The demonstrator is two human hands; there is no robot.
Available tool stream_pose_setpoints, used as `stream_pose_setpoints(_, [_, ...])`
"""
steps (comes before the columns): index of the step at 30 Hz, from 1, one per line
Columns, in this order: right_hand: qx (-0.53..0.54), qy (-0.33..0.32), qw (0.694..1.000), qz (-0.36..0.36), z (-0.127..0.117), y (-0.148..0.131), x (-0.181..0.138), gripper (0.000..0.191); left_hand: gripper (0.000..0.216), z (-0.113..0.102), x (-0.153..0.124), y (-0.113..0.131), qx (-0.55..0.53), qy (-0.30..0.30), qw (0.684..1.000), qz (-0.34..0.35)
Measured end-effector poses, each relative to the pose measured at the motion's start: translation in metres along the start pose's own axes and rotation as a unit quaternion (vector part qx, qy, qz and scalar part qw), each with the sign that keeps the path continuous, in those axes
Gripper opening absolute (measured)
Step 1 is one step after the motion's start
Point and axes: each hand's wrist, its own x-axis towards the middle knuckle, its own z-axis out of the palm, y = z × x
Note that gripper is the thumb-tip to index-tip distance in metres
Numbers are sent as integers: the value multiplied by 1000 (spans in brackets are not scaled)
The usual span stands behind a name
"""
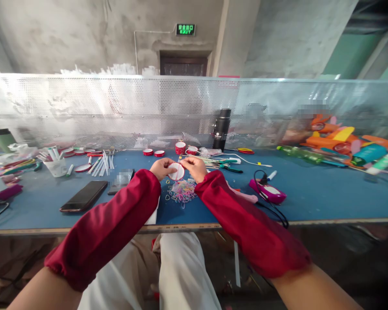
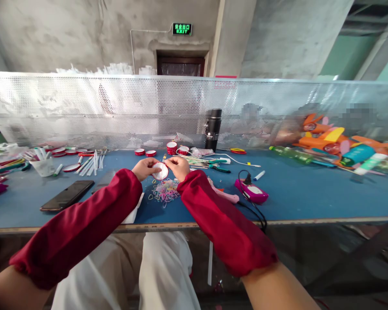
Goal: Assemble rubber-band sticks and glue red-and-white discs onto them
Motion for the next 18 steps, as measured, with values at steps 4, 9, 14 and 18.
stream_pose_setpoints(4, [-3, -6, 1000, 3, 0, -3, -1, 25, 32, 0, 1, -2, 1, -3, 1000, -7])
stream_pose_setpoints(9, [-30, 14, 999, -4, 0, -4, -2, 23, 37, -2, 0, -3, -9, -5, 1000, -18])
stream_pose_setpoints(14, [-12, 73, 997, 25, -2, 8, 5, 23, 37, -5, -1, 2, -34, 3, 999, -28])
stream_pose_setpoints(18, [-4, 108, 993, 42, -3, 14, 9, 22, 36, -18, 3, 5, -70, 31, 995, -63])
